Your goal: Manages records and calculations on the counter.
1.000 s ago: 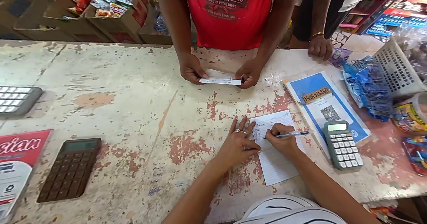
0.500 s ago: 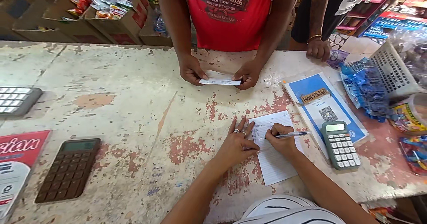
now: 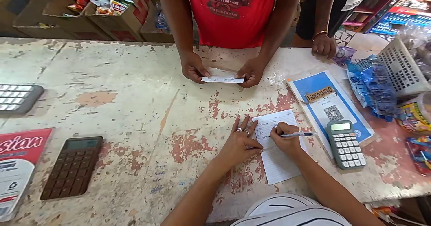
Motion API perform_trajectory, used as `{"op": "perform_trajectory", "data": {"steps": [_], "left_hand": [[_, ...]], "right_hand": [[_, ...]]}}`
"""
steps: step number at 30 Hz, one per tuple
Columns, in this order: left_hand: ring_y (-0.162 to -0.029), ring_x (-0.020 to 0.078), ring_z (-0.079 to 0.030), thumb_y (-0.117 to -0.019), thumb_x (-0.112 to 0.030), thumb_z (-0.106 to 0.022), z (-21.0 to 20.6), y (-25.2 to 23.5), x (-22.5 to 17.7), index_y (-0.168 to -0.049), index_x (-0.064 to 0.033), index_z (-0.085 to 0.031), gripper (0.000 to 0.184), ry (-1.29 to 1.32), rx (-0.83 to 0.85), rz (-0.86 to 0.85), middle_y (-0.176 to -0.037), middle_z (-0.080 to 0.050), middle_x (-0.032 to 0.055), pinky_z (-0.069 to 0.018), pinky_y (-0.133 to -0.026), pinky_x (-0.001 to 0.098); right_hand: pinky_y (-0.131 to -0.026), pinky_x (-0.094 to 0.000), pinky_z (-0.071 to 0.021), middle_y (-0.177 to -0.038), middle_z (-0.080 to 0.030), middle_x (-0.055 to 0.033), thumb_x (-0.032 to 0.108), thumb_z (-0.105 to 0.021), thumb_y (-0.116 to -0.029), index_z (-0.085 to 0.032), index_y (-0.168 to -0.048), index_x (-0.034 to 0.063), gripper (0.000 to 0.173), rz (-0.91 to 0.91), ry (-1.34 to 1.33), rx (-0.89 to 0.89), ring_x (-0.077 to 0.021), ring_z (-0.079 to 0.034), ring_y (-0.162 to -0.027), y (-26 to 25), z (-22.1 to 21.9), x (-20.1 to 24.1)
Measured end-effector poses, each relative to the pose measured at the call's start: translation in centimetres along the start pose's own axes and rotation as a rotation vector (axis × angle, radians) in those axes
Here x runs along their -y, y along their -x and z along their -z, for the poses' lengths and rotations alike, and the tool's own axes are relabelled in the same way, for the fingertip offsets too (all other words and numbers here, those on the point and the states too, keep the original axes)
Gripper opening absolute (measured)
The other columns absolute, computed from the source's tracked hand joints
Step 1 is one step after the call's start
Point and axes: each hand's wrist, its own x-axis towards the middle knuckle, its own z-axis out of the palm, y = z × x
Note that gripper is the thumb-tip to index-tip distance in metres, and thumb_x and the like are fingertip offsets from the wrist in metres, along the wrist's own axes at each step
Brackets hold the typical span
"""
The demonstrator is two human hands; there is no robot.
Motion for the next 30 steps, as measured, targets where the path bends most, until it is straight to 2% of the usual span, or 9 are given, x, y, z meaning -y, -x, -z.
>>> {"op": "perform_trajectory", "data": {"steps": [7,15,18,20,22,24,26,28,30], "left_hand": [[-0.148,0.0496,-0.032,-0.084,-0.02,-0.081,0.0,0.0,-0.2,-0.093,-0.0158,-0.084,0.01,0.001,0.001,0.005,-0.149,-0.053,0.0245,-0.0044,-0.119,0.0729],[-0.147,0.0507,-0.033,-0.0845,-0.021,-0.08,0.0,0.0,-0.3,-0.094,-0.016,-0.083,0.011,-0.014,0.011,0.021,-0.148,-0.053,0.0253,-0.0065,-0.118,0.0737],[-0.145,0.0523,-0.036,-0.0867,-0.023,-0.079,-0.3,0.3,0.3,-0.096,-0.0146,-0.083,0.013,0.004,0.017,0.05,-0.141,-0.059,0.0268,-0.0071,-0.118,0.0738],[-0.146,0.0517,-0.035,-0.0884,-0.024,-0.078,-0.8,0.8,0.9,-0.097,-0.0149,-0.084,0.013,0.02,0.022,0.07,-0.14,-0.06,0.0257,-0.0052,-0.119,0.0733],[-0.147,0.0494,-0.033,-0.0892,-0.024,-0.078,-1.0,1.0,1.2,-0.096,-0.0156,-0.084,0.012,0.021,0.029,0.089,-0.141,-0.059,0.0245,-0.0033,-0.12,0.071],[-0.149,0.0477,-0.032,-0.0899,-0.024,-0.078,-1.2,1.1,1.4,-0.096,-0.0164,-0.084,0.012,0.009,0.033,0.089,-0.143,-0.059,0.0239,-0.0031,-0.121,0.0695],[-0.149,0.0484,-0.031,-0.0902,-0.024,-0.077,-1.4,1.3,1.7,-0.096,-0.0161,-0.084,0.012,-0.001,0.02,0.064,-0.143,-0.058,0.0245,-0.0037,-0.121,0.0703],[-0.148,0.0485,-0.032,-0.0897,-0.022,-0.078,-1.4,1.4,1.9,-0.095,-0.0152,-0.084,0.011,-0.001,0.007,0.054,-0.142,-0.059,0.0245,-0.0044,-0.121,0.0706],[-0.148,0.0484,-0.033,-0.0898,-0.024,-0.077,-1.4,1.5,2.0,-0.094,-0.0155,-0.084,0.012,-0.008,-0.002,0.037,-0.143,-0.058,0.0247,-0.0048,-0.12,0.0714]], "right_hand": [[-0.045,-0.0175,-0.0347,-0.054,-0.044,0.0066,0.003,-0.065,-0.0805,-0.045,-0.059,0.0137,0.031,-0.026,0.008,-0.018,-0.0005,-0.044,-0.049,0.0,0.0,0.1],[-0.047,-0.0178,-0.0367,-0.056,-0.045,0.0063,0.002,-0.064,-0.0824,-0.048,-0.061,0.0127,0.029,-0.048,-0.025,0.0,-0.0008,-0.046,-0.051,-0.1,0.1,0.1],[-0.055,-0.0179,-0.0432,-0.061,-0.051,0.0091,0.001,-0.064,-0.0853,-0.053,-0.066,0.0138,0.026,-0.296,-0.21,0.003,0.0005,-0.05,-0.057,-0.5,1.2,1.7],[-0.048,-0.0175,-0.0444,-0.06,-0.055,0.009,0.004,-0.058,-0.0955,-0.052,-0.071,0.0159,0.028,-0.534,-0.395,-0.046,0.0002,-0.051,-0.05,-1.3,2.7,2.7],[-0.045,-0.0177,-0.0453,-0.062,-0.06,0.0056,0.017,-0.052,-0.1063,-0.056,-0.084,0.0138,0.023,-0.666,-0.474,-0.076,-0.0018,-0.053,-0.047,-2.2,4.2,3.3],[-0.045,-0.0193,-0.0496,-0.067,-0.067,0.0017,0.019,-0.058,-0.1048,-0.058,-0.087,0.0124,0.019,-0.599,-0.446,-0.046,-0.0045,-0.059,-0.049,-2.3,4.9,3.2],[-0.046,-0.0207,-0.052,-0.069,-0.069,0.0015,0.011,-0.07,-0.0961,-0.058,-0.084,0.0118,0.017,-0.47,-0.348,-0.004,-0.0053,-0.061,-0.05,-1.6,4.8,2.6],[-0.047,-0.0185,-0.0508,-0.065,-0.065,0.0063,0.009,-0.078,-0.0874,-0.057,-0.079,0.013,0.023,-0.331,-0.215,0.008,-0.0011,-0.058,-0.049,-0.4,4.0,2.0],[-0.051,-0.0132,-0.0434,-0.063,-0.057,0.011,0.012,-0.078,-0.0858,-0.056,-0.073,0.0137,0.026,-0.176,-0.079,0.004,0.0049,-0.05,-0.052,0.7,3.2,1.3]]}}
